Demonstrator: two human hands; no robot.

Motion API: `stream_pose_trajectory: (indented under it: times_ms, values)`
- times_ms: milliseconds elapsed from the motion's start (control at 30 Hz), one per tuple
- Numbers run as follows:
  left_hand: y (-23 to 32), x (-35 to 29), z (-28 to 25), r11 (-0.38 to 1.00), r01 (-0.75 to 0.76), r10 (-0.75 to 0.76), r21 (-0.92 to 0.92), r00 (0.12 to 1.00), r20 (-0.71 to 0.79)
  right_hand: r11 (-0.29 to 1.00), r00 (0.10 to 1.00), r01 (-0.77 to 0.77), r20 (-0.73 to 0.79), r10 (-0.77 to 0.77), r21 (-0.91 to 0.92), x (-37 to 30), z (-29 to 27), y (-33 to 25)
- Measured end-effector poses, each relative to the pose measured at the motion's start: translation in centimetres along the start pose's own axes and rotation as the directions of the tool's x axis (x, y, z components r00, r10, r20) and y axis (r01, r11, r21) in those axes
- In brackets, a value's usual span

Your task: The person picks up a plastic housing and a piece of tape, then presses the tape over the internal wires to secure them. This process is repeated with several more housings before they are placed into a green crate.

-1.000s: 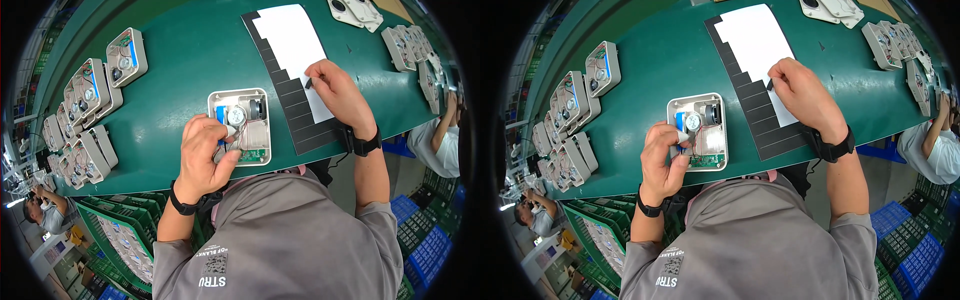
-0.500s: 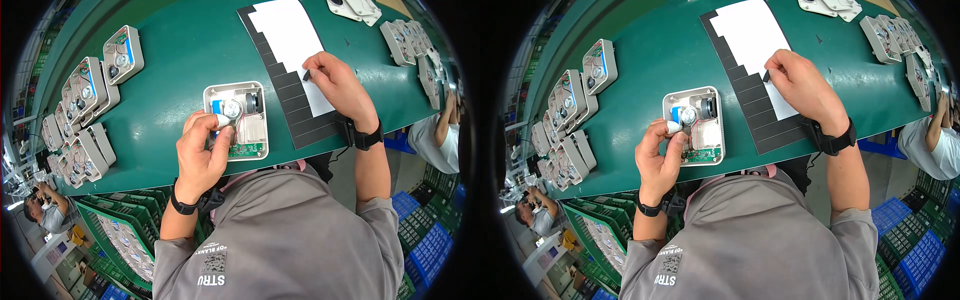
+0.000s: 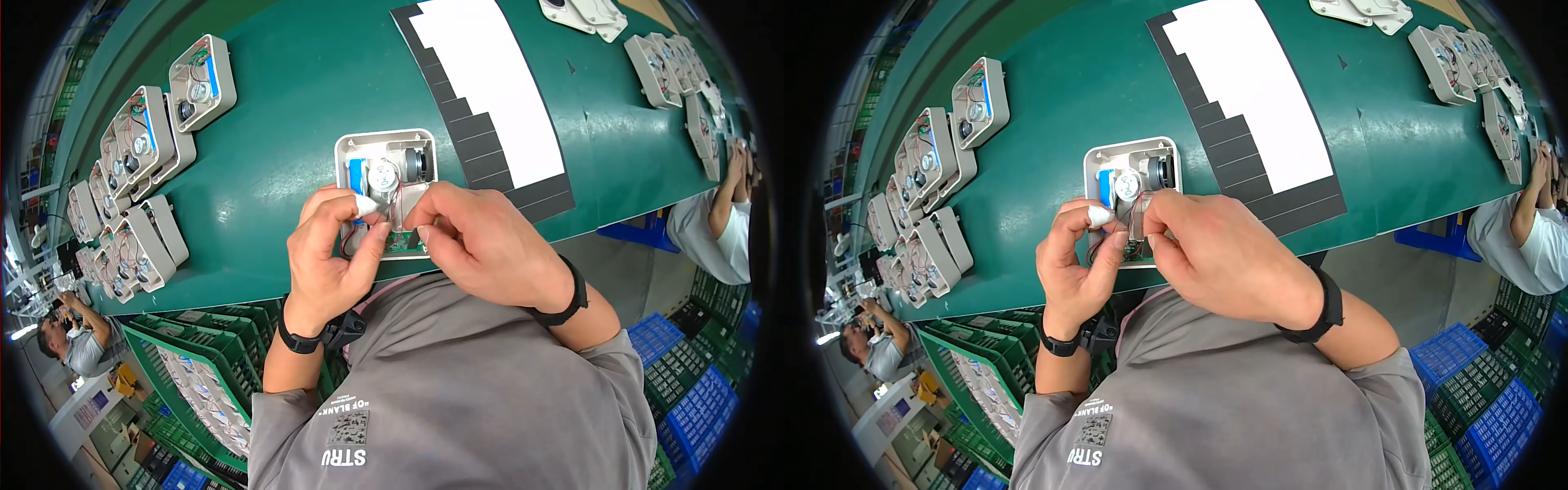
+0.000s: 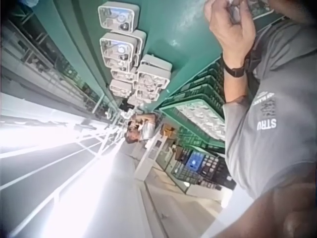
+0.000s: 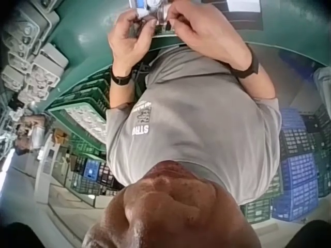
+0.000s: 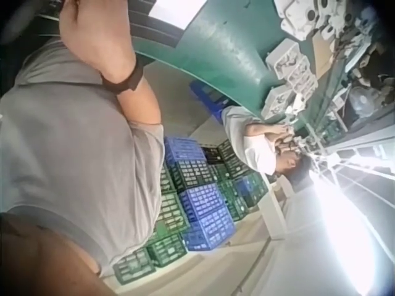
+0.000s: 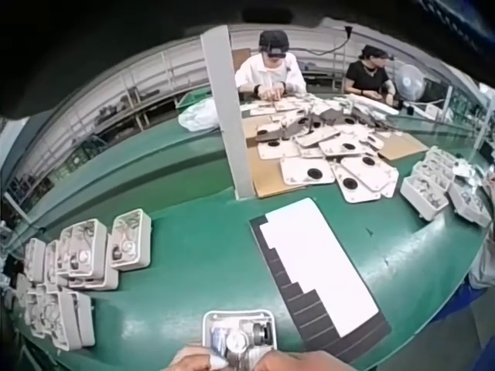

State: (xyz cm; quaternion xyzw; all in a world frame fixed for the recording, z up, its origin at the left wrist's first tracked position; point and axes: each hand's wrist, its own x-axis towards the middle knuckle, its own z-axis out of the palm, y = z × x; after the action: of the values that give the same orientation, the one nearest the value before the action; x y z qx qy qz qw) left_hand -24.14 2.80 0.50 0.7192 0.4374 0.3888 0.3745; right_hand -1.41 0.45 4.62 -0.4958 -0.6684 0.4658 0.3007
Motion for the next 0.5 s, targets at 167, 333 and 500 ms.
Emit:
stream_pose_trajectory:
  times_ms: [167, 333, 500]
  values:
    - [0.4, 0.3, -0.5, 0.983, -0.156, 0.148, 0.091, 0.984, 0.095, 0.951, 0.974, -0.202, 0.146, 0.171, 0.235, 0.7, -0.8, -0.3]
    - [0.7, 0.1, -0.4, 0.969, -0.14, 0.112, 0.204, 0.984, 0.141, 0.867, 0.971, -0.215, 0.19, 0.142, 0.45, 0.7, -0.7, 0.4]
    - [1.6, 0.8, -0.6, 0.904, -0.28, 0.234, 0.322, 0.956, 0.175, 0.817, 0.962, -0.273, 0.157, 0.224, 0.508, 0.9, -1.1, 1.0]
